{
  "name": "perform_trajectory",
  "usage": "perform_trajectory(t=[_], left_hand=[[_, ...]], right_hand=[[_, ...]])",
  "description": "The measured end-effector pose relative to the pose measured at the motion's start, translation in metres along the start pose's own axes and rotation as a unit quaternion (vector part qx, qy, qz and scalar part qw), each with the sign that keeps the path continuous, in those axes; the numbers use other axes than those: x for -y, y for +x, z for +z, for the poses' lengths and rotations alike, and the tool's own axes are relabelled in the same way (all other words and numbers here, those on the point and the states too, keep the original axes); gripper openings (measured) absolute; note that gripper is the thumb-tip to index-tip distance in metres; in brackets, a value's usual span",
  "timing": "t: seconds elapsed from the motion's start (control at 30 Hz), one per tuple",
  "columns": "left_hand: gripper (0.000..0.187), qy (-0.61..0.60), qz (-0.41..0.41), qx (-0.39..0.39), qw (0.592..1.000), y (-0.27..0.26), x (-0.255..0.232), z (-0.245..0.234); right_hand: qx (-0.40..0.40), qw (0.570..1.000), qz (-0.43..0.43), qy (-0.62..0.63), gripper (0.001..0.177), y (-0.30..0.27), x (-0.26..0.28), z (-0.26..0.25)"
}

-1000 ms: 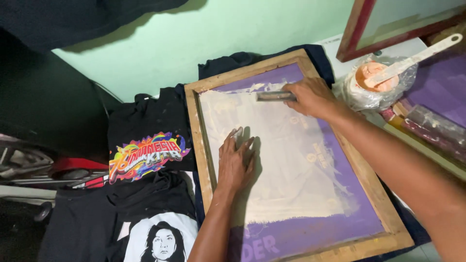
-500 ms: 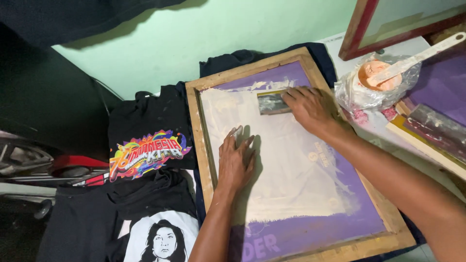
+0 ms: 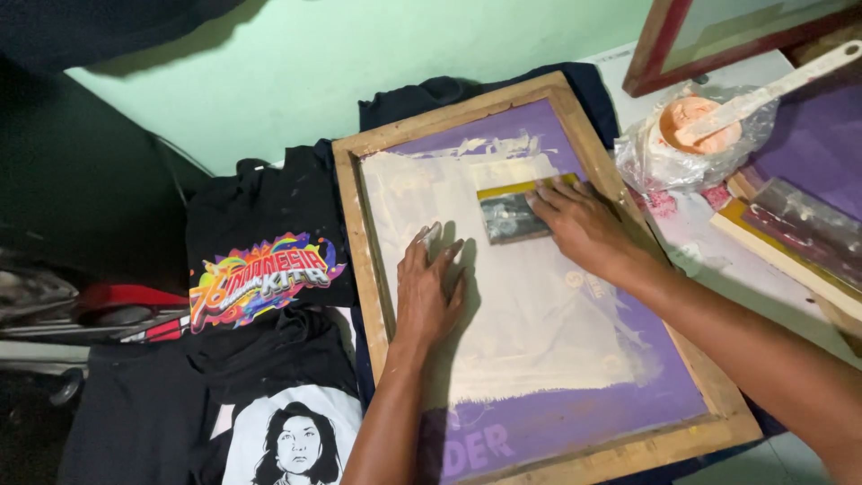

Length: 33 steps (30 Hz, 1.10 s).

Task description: The person uses a squeegee to spread white ink across a screen printing frame placed over a black t-shirt. They repeatedly pull the squeegee from top to bottom to ensure even coverage of the ink on the fabric.

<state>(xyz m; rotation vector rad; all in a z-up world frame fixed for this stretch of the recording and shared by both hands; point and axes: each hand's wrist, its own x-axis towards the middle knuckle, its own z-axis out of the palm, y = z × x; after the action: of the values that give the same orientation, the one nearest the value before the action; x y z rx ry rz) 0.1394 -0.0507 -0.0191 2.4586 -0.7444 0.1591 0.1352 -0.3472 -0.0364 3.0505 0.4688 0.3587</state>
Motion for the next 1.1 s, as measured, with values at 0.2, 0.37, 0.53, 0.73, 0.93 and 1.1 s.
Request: perform_trajectory(t=[0.2, 0.37, 0.53, 0.73, 0.93, 1.1], left_hand=[[0.054, -0.008, -0.012, -0.007, 1.0, 0.0, 0.003, 0.0], [0.055, -0.02, -0.014, -0.01, 1.0, -0.001, -0.001, -0.005], [0.053, -0.014, -0.015, -0.003, 1.0, 0.001, 0.002, 0.004], [0.057, 0.0, -0.015, -0.003, 1.0, 0.001, 0.008, 0.009], [0.05, 0.004, -0.025, -0.013, 1.0, 0.001, 0.006, 0.003], [0.051, 0.001, -0.006, -0.017, 1.0, 0.004, 0.007, 0.011]], right_hand=[[0.017, 1.0, -0.008, 0.015, 0.062, -0.049, 0.026, -0.025], [0.138, 0.986, 0.009, 0.096, 0.056, -0.083, 0.043, -0.083], [0.25, 0.949, 0.062, 0.179, 0.043, -0.053, 0.022, -0.117], [0.061, 0.992, 0.048, 0.1, 0.046, 0.062, -0.032, -0.06], [0.075, 0.994, 0.065, 0.047, 0.05, 0.111, -0.041, -0.034], [0.146, 0.984, 0.081, 0.067, 0.054, 0.102, -0.048, -0.029]])
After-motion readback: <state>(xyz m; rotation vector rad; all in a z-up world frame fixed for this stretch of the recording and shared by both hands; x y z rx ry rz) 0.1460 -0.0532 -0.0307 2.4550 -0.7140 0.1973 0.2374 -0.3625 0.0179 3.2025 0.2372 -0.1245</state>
